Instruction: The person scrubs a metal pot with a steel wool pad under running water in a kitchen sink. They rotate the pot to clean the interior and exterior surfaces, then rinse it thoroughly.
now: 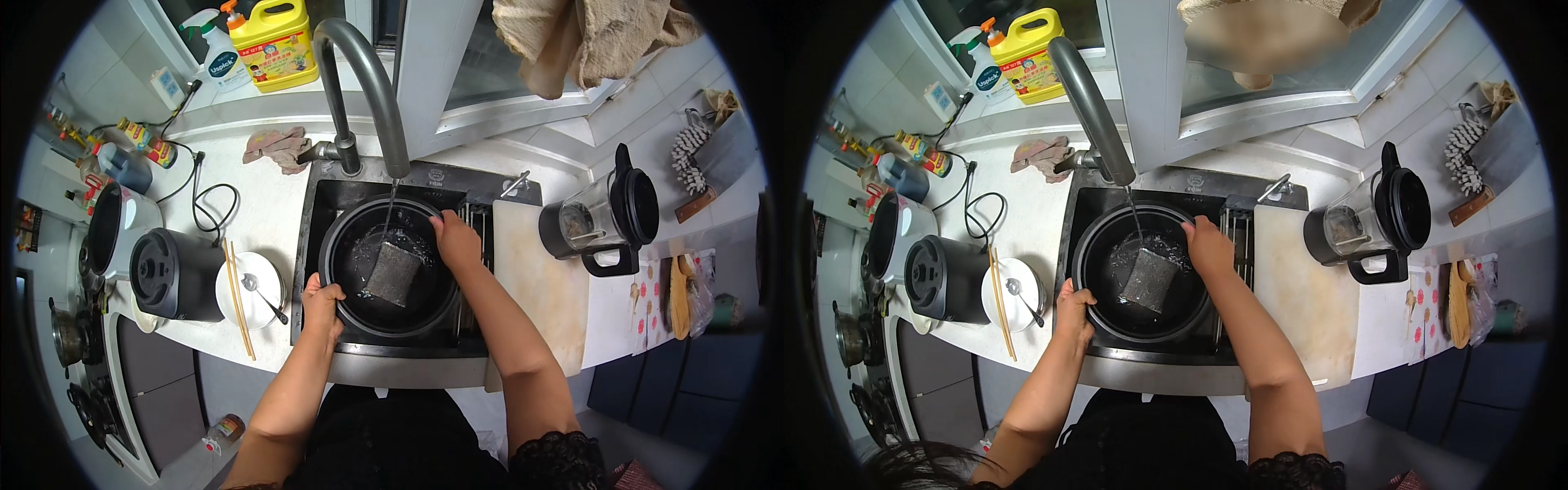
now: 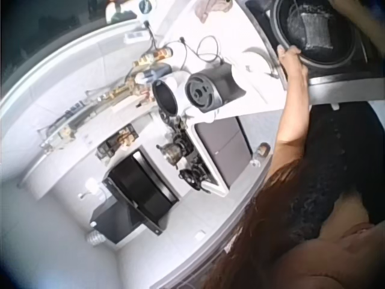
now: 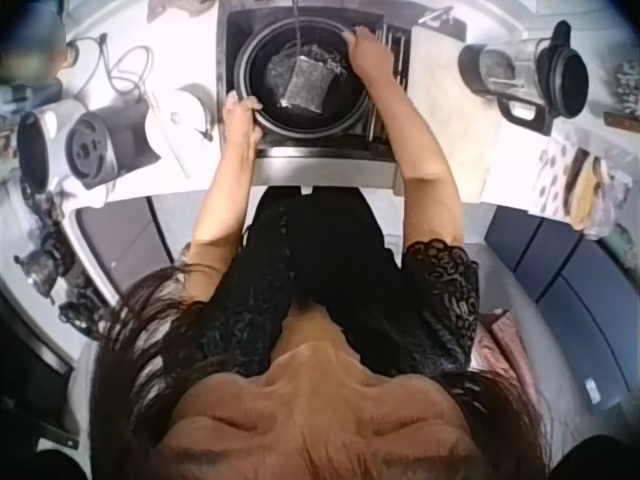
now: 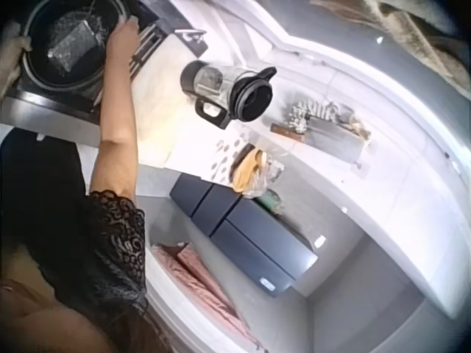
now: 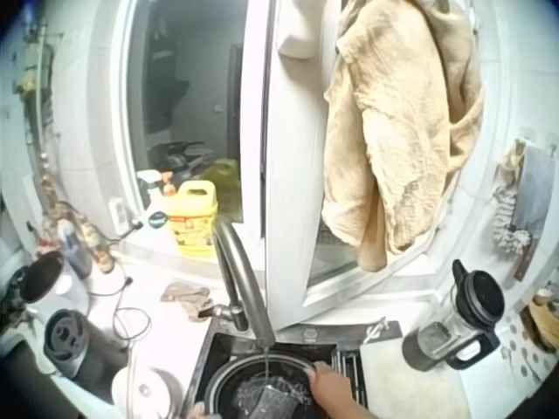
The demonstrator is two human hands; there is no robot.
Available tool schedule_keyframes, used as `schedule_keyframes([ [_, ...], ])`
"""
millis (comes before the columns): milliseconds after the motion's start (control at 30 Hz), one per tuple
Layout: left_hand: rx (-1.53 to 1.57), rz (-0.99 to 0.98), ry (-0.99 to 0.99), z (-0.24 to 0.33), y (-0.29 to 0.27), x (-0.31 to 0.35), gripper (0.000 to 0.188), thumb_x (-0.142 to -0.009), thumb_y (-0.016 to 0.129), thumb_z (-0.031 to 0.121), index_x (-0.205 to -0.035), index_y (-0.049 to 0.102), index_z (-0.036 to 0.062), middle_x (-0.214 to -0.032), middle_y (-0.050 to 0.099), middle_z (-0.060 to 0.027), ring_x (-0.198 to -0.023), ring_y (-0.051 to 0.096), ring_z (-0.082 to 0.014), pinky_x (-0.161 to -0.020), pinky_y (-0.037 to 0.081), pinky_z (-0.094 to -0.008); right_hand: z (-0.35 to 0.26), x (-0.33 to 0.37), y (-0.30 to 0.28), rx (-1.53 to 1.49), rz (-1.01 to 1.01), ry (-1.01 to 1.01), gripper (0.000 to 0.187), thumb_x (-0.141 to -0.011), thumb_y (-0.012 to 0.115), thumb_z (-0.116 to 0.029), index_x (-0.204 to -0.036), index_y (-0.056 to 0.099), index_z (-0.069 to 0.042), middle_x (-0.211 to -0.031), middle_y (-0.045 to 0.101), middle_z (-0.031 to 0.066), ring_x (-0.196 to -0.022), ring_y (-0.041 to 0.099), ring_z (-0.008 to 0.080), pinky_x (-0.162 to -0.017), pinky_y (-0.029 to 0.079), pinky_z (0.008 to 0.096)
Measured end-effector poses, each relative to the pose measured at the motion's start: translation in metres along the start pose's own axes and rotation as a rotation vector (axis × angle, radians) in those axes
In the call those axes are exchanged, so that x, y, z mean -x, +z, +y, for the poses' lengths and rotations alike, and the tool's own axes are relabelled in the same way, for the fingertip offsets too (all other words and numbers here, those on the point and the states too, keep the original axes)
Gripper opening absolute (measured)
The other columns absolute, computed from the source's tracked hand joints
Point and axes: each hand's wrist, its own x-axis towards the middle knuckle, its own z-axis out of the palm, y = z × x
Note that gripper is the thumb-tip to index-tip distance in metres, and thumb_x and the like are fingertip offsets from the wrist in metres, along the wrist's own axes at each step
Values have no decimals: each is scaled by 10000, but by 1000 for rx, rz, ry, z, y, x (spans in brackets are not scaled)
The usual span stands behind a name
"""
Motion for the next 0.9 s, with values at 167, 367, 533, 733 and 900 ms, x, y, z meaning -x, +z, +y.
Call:
schedule_keyframes([
  [167, -19, -3, -62, -14, -17, -3, 344, -529, 469, -140, -782, 562, 74, -731, 597, -24, -612, 532, -157, -595, 456, -264, -43, -26, -11, 176, -157, -28, 505, -873, 505, -552, -932, 583, -56, -906, 654, 139, -862, 646, 329, -735, 513, 449],
  [367, 9, 31, -63, -5, 10, 16, 298, -542, 457, -153, -711, 518, 85, -694, 582, -17, -569, 516, -138, -558, 443, -254, -90, -20, 26, 72, 140, -758, 480, -836, 543, -530, -992, 585, -78, -1009, 605, 112, -954, 590, 290, -947, 389, 483],
  [533, -7, 34, 15, -5, -9, 4, 299, -535, 457, -147, -696, 496, 102, -659, 546, 5, -573, 483, -117, -560, 406, -237, -67, -50, 14, -6, -304, -636, 423, -895, 476, -493, -1070, 537, -113, -1001, 613, 154, -927, 611, 352, -798, 488, 453],
  [733, 36, 30, 29, 10, -1, -9, 302, -558, 454, -147, -734, 504, 93, -669, 544, -6, -578, 487, -126, -598, 451, -247, 16, -38, 32, -445, -288, -107, 511, -963, 420, -410, -1335, 416, -60, -1272, 514, 252, -1171, 501, 397, -982, 400, 421],
  [900, 59, 78, 32, 0, -4, -31, 300, -553, 440, -110, -752, 497, 106, -730, 518, -13, -713, 517, -169, -686, 474, -303, 29, 4, 38, -587, -41, -14, 533, -970, 401, -344, -1419, 308, -72, -1289, 499, 259, -1197, 482, 403, -1013, 369, 412],
])
